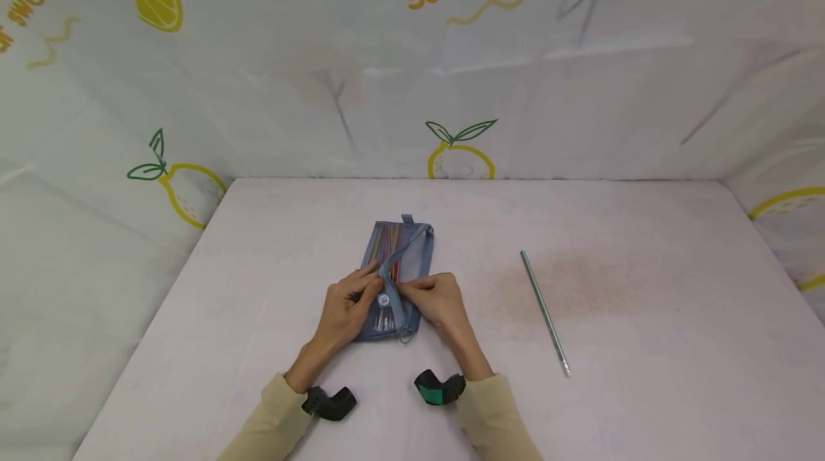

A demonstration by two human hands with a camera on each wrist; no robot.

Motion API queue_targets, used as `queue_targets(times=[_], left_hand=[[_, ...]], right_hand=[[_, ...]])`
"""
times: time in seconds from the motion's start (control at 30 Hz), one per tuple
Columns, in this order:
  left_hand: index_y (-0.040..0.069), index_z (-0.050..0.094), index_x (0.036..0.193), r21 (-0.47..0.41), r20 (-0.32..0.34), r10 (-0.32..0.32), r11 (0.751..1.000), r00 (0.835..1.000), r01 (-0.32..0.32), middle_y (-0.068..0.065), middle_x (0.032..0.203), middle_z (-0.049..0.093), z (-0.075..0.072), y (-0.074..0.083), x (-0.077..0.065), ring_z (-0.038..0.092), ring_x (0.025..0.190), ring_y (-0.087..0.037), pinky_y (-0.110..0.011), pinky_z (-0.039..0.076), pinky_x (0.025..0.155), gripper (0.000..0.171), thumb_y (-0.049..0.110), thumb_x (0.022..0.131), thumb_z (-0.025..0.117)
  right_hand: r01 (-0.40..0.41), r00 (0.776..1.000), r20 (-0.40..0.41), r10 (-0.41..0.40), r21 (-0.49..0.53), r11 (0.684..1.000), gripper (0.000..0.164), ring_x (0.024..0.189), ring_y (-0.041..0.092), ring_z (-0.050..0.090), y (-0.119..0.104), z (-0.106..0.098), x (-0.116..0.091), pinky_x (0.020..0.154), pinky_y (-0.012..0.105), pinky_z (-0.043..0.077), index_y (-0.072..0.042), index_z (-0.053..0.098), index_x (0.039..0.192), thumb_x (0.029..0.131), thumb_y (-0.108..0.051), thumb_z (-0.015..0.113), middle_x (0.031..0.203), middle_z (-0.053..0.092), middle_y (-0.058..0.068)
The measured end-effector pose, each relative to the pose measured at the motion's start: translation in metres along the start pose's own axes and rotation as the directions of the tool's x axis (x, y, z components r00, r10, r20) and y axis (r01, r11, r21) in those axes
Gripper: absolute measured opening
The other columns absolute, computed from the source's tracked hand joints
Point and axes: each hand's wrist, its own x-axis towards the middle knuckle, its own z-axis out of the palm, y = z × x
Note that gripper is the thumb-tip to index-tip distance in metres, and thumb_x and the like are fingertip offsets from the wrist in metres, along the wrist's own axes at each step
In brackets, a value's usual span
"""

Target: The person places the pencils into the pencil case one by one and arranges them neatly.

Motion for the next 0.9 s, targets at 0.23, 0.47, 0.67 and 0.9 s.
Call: queue_targets(times=[0.23, 0.47, 0.67, 0.9], left_hand=[[0.003, 0.072, 0.123, -0.017, 0.009, -0.03, 0.999, 0.999, 0.031, -0.015, 0.122, 0.073, 0.0, 0.001, 0.0, 0.062, 0.13, -0.038, -0.066, 0.041, 0.113, 0.037, 0.031, 0.104, 0.058], [0.002, 0.073, 0.121, -0.031, 0.01, -0.036, 0.999, 0.999, 0.037, -0.017, 0.121, 0.073, 0.001, -0.003, -0.002, 0.062, 0.13, -0.038, -0.067, 0.039, 0.114, 0.035, 0.029, 0.104, 0.06], [0.0, 0.074, 0.119, -0.032, 0.006, -0.035, 0.999, 0.999, 0.035, -0.02, 0.12, 0.073, 0.002, -0.004, -0.002, 0.063, 0.129, -0.039, -0.066, 0.04, 0.114, 0.033, 0.026, 0.103, 0.061], [0.0, 0.074, 0.119, -0.031, 0.005, -0.031, 0.999, 1.0, 0.031, -0.02, 0.12, 0.073, 0.001, -0.003, -0.002, 0.063, 0.129, -0.039, -0.067, 0.04, 0.114, 0.032, 0.024, 0.103, 0.061]], right_hand=[[0.116, 0.991, -0.061, -0.122, -0.094, 0.989, 0.022, 0.075, 0.012, 0.062, 0.003, -0.031, -0.005, 0.067, 0.02, 0.046, -0.001, 0.081, 0.103, 0.093, -0.02, 0.076, 0.081, 0.076, 0.014], [0.075, 0.977, -0.174, -0.119, -0.239, 0.968, 0.037, 0.052, 0.006, 0.039, 0.007, -0.09, -0.016, 0.05, 0.023, 0.033, -0.005, 0.077, 0.117, 0.093, -0.033, 0.076, 0.057, 0.055, -0.006], [-0.019, 0.972, -0.227, -0.068, -0.361, 0.932, 0.054, 0.067, 0.01, 0.046, 0.017, -0.141, -0.026, 0.058, 0.024, 0.039, -0.006, 0.071, 0.128, 0.093, -0.046, 0.072, 0.073, 0.064, 0.0], [-0.095, 0.984, -0.18, 0.019, -0.424, 0.901, 0.064, 0.094, 0.023, 0.057, 0.029, -0.172, -0.033, 0.069, 0.03, 0.046, -0.006, 0.068, 0.134, 0.091, -0.053, 0.072, 0.1, 0.075, 0.014]])
